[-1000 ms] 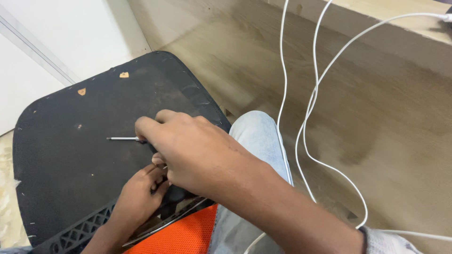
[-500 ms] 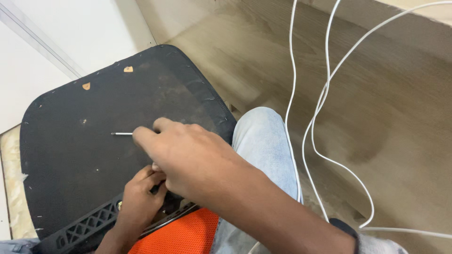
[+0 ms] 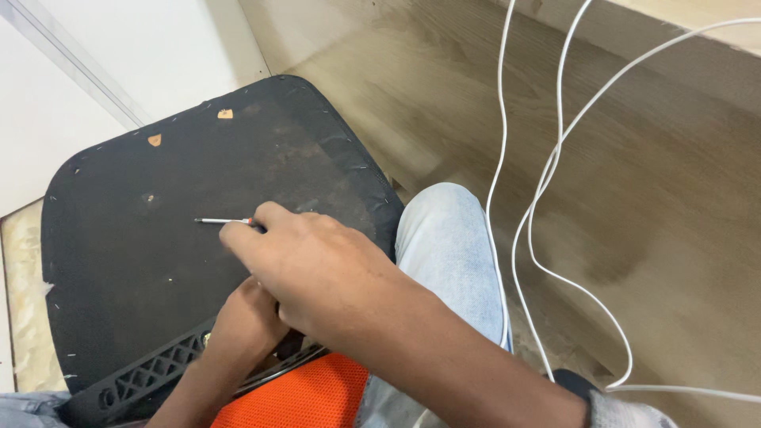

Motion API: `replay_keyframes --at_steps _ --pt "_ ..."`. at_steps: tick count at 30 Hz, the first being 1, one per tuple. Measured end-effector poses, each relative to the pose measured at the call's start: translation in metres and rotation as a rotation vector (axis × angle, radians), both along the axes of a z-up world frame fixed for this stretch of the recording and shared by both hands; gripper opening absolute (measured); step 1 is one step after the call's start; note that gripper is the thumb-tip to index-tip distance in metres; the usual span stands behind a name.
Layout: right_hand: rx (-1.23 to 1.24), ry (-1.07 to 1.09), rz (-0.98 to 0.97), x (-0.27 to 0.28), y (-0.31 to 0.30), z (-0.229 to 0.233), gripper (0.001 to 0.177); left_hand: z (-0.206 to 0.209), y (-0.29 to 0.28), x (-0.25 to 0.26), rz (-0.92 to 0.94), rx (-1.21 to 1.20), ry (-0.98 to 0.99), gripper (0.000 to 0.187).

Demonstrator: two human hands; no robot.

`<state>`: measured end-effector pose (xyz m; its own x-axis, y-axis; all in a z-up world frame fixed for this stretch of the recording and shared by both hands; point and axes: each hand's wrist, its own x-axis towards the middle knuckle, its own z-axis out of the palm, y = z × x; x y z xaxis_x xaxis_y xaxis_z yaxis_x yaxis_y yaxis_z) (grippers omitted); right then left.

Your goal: The person uses a screwdriver to remove screws from a black plastic housing placed on a small stool. The person then sets the screwdriver down and continues to manipulate the housing with both hands.

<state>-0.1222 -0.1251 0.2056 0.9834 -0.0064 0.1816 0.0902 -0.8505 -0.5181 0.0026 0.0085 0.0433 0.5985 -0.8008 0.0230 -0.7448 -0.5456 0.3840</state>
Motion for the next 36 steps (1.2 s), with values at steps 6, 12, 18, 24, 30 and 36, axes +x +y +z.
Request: replay_keyframes --at_steps 6,12,18,24,30,36 --pt "-0.010 -0.016 -0.015 0.000 0.005 -0.003 0.059 0.023 -0.005 -0.011 0.127 0.111 0.192 0.021" --pt "0.040 -0.036 -0.005 0.003 0.007 -0.006 0.047 0.026 -0.008 -0.014 0.189 0.139 0.178 0.019" --pt "0.089 0.022 -0.100 -0.002 0.006 -0.003 0.040 0.021 -0.012 -0.009 0.134 0.251 0.137 0.023" --pt "0.005 -0.011 -0.045 0.000 0.009 -0.004 0.058 0.018 -0.009 -0.005 0.027 0.071 0.062 0.026" --pt "0.099 -0.071 -0.020 0.002 0.006 -0.009 0.059 0.018 -0.008 -0.001 0.077 0.212 0.122 0.022" --pt "0.206 -0.013 -0.059 -0.003 0.003 -0.005 0.048 0.004 0.001 -0.002 0.093 0.059 0.077 0.017"
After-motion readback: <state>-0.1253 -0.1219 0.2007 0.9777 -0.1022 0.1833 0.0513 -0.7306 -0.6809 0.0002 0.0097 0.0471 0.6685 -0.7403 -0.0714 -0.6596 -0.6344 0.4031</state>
